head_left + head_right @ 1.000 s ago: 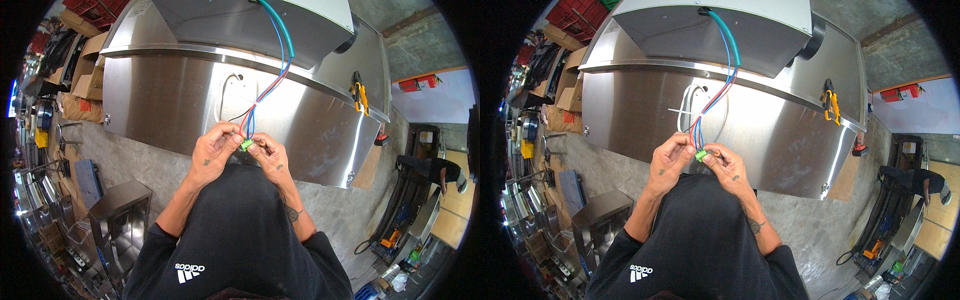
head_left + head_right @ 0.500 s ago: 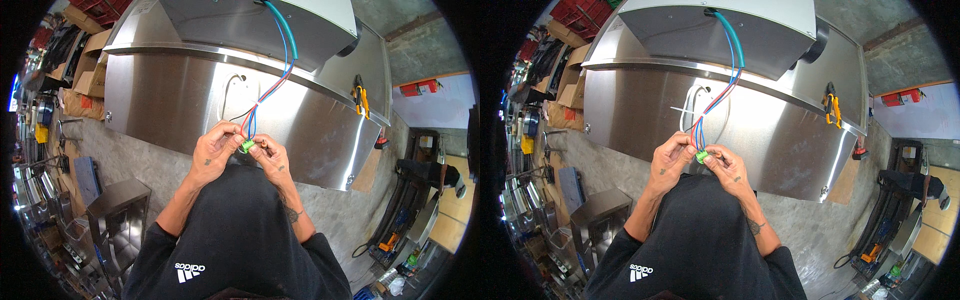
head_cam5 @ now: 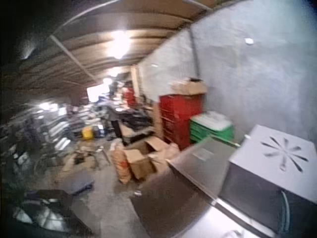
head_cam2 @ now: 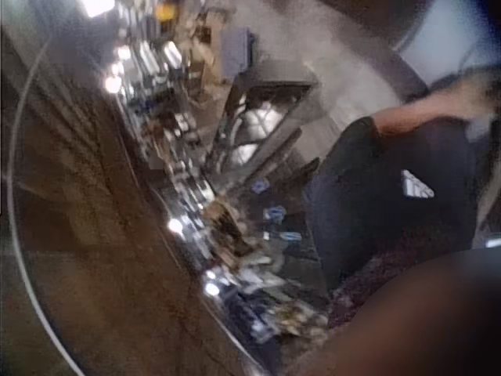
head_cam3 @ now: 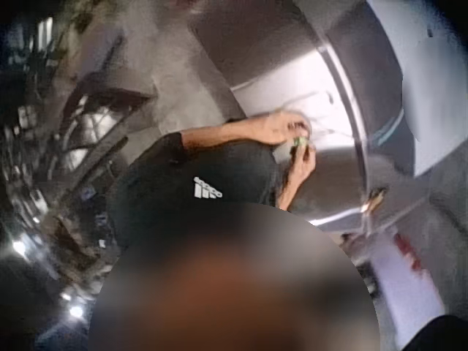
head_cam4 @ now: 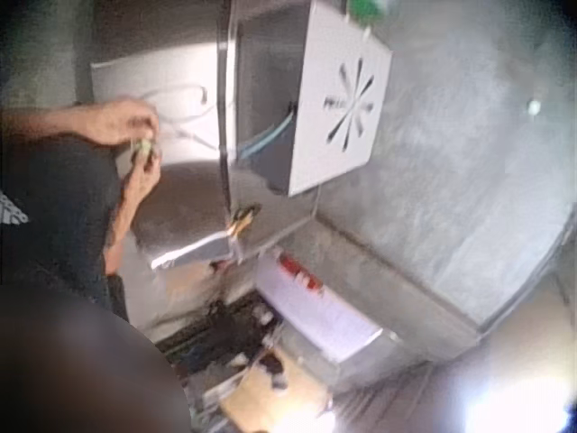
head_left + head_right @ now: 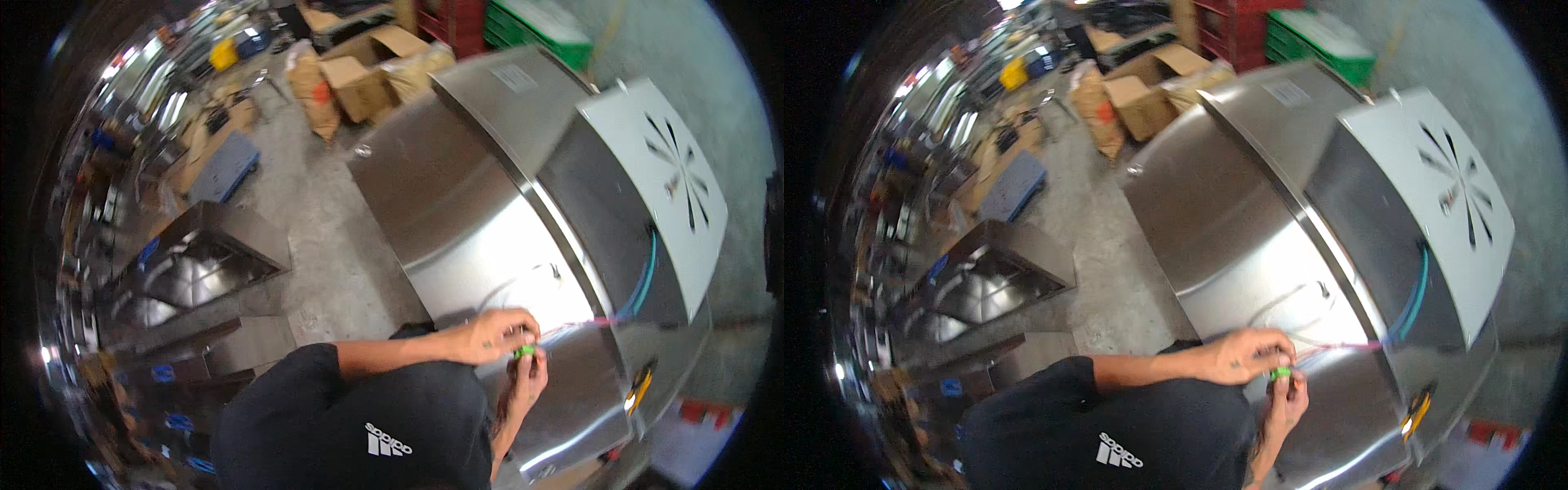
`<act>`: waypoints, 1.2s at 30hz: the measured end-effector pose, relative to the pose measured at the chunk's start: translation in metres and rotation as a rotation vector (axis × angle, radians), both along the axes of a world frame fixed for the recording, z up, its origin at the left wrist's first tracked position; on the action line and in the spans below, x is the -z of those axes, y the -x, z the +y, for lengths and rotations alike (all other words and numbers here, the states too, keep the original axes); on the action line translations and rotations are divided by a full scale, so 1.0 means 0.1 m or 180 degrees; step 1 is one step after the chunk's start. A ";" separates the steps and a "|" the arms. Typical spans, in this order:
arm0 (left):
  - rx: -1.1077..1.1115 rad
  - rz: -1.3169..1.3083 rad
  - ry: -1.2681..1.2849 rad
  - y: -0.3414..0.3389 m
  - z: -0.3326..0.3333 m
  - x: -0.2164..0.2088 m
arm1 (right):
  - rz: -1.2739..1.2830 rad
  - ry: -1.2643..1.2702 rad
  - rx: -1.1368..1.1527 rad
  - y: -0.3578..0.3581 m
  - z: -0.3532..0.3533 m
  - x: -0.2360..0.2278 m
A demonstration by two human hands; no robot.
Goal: The person connects multiple colored wires to a green terminal block on a stainless steel appliance. They use a screwdriver to tighten the terminals and pliers to trim excess wire, then tuck the wires into the unit.
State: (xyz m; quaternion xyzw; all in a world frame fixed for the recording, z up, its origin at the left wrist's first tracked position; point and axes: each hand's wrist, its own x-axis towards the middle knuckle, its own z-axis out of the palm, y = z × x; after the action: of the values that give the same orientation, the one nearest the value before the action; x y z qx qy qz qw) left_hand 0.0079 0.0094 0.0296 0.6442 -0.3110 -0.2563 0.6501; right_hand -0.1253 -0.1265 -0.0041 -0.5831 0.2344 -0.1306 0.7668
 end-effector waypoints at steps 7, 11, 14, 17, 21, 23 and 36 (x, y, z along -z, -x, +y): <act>-0.0207 0.0148 -0.0015 0.22 0.26 0.12 | -0.0007 -0.0284 -0.0209 0.09 0.20 0.01; -0.0434 -0.0065 0.0152 0.28 0.26 0.11 | -0.0077 -0.0189 -0.0375 0.10 0.16 0.04; -0.0504 0.0052 0.0200 0.38 0.23 0.10 | -0.0003 -0.0086 -0.0379 0.17 0.07 0.09; -0.0558 0.0085 0.0228 0.47 0.15 0.14 | -0.0031 0.0063 -0.0447 0.23 -0.03 0.16; -0.0643 0.0071 0.0332 0.52 0.07 0.15 | -0.0002 0.0223 -0.0475 0.25 -0.10 0.17; -0.0657 0.0031 0.0362 0.56 0.01 0.17 | 0.0031 0.0339 -0.0469 0.28 -0.15 0.12; -0.0768 -0.0221 0.0483 0.62 -0.16 0.18 | 0.0112 0.0489 -0.0458 0.33 -0.31 0.08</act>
State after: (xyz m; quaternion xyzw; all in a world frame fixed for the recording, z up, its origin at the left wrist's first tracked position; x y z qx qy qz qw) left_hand -0.0540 -0.0065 0.0111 0.6343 -0.2721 -0.1296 0.7119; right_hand -0.1586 -0.1580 -0.0122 -0.6577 0.1946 -0.0824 0.7231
